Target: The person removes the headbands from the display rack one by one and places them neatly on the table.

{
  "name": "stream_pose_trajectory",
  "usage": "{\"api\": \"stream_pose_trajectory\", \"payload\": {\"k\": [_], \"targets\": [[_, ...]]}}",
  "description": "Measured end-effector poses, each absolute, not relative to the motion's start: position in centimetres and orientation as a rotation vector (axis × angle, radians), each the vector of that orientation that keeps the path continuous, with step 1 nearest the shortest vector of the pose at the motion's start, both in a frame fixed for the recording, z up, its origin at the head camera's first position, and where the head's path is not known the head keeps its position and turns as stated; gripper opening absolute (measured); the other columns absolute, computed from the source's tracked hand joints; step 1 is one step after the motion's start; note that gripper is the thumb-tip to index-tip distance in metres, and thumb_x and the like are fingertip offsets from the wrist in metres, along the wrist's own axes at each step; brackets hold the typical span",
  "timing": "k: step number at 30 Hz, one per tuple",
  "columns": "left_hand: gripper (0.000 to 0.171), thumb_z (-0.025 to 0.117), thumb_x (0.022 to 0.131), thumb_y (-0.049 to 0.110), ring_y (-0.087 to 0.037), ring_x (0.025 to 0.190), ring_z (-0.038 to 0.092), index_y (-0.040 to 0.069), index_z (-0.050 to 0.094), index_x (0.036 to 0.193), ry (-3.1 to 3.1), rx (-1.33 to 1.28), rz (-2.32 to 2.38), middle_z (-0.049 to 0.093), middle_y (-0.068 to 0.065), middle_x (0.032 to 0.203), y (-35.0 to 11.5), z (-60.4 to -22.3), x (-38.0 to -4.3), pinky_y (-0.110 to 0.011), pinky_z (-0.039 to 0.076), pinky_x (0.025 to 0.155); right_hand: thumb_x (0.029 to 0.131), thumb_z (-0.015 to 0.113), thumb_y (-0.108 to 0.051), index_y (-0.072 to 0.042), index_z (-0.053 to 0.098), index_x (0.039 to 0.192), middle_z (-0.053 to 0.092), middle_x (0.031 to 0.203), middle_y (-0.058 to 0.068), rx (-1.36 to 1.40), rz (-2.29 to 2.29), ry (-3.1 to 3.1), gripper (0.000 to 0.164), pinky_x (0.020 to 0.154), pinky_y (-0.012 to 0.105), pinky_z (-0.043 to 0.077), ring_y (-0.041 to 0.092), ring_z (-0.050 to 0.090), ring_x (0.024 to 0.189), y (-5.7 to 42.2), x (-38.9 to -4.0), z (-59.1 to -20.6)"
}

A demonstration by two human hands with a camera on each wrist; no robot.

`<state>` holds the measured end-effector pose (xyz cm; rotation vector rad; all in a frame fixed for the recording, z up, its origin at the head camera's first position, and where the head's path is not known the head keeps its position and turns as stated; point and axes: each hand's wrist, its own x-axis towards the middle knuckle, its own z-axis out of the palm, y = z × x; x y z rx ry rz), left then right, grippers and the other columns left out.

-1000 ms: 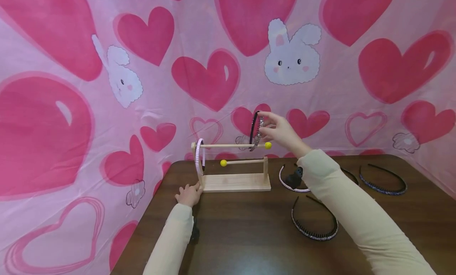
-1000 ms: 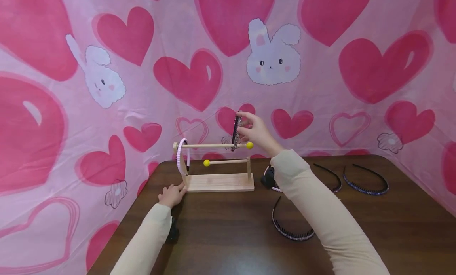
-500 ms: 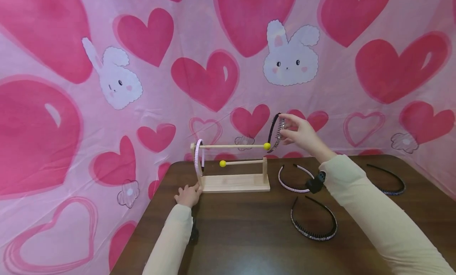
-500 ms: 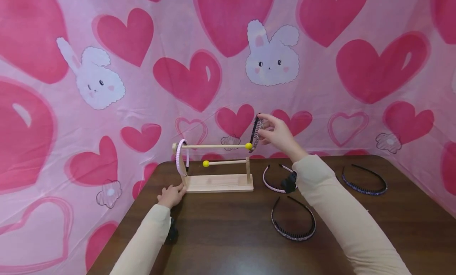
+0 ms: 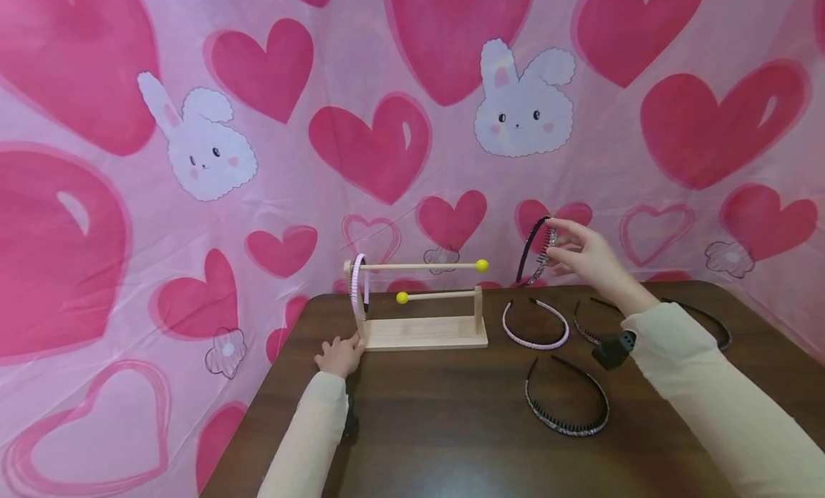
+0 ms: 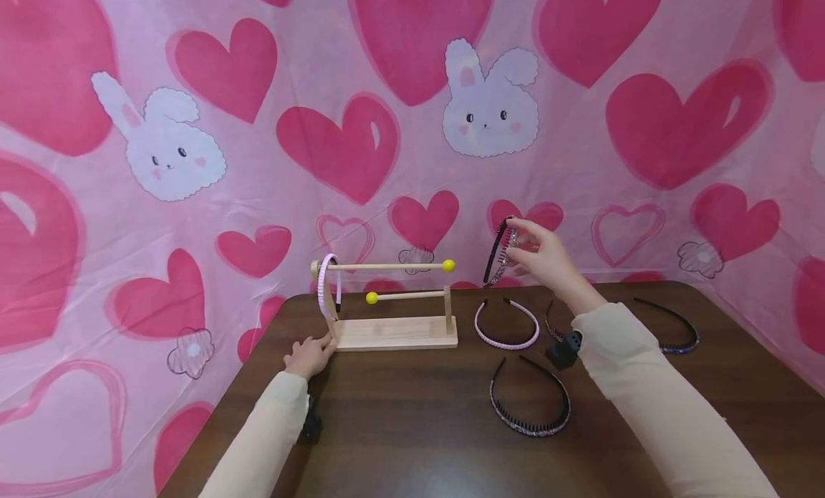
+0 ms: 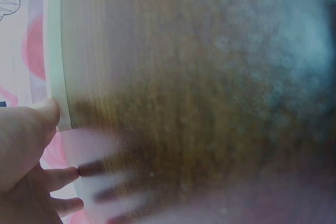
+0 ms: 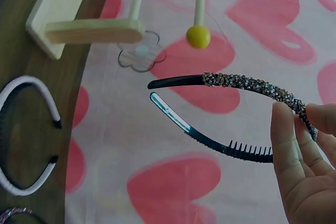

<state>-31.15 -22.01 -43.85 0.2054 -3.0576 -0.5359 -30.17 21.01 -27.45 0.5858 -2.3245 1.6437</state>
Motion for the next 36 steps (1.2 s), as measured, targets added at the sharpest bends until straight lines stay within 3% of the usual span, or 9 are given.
{"api": "stream_pose_trajectory", "payload": {"k": [7,15,22,28,36], "targets": [[0.044,0.045,0.096,0.036,-0.047,0.112,0.034,0.016,0.048,0.135,-3.048,0.205,-0.525,0.045,-0.027,0.125,-21.9,-43.7,-31.1,-0.064,0.028,0.085,0.091,0.055,-0.003,-0.002,0.038,0.137,0.045,0.100,0.014,0.562,1.655,-2.285,0.050,0.061,0.031,0.053,0.009,0.062,0.074,23.5,-28.8,-28.9],[0.044,0.046,0.095,0.036,-0.047,0.113,0.033,0.016,0.048,0.135,-3.054,0.201,-0.514,0.045,-0.027,0.125,-21.9,-44.0,-31.3,-0.064,0.028,0.085,0.091,0.055,-0.004,0.001,0.035,0.138,0.055,0.092,0.004,0.514,1.569,-2.319,0.051,0.060,0.033,0.053,0.012,0.063,0.071,26.1,-27.1,-30.3],[0.045,0.046,0.095,0.036,-0.046,0.112,0.034,0.016,0.048,0.136,-3.055,0.196,-0.503,0.045,-0.027,0.125,-21.9,-44.2,-31.4,-0.064,0.028,0.086,0.091,0.056,-0.002,-0.020,0.045,0.132,0.058,0.087,-0.001,0.502,1.549,-2.326,0.046,0.057,0.030,0.053,0.012,0.063,0.069,28.3,-25.6,-31.9],[0.045,0.045,0.096,0.037,-0.047,0.112,0.034,0.016,0.048,0.135,-3.049,0.195,-0.503,0.045,-0.027,0.124,-21.8,-43.9,-31.1,-0.064,0.028,0.085,0.091,0.056,-0.002,-0.029,0.048,0.125,0.059,0.083,0.001,0.497,1.533,-2.341,0.045,0.057,0.032,0.053,0.011,0.063,0.069,29.7,-24.7,-33.1],[0.045,0.046,0.095,0.037,-0.047,0.112,0.034,0.016,0.048,0.136,-3.046,0.203,-0.514,0.045,-0.027,0.125,-22.0,-44.0,-31.1,-0.064,0.028,0.086,0.089,0.053,0.007,-0.042,0.046,0.115,0.055,0.078,0.005,0.512,1.594,-2.332,0.057,0.055,0.029,0.052,0.011,0.062,0.067,31.5,-24.1,-35.0]]}}
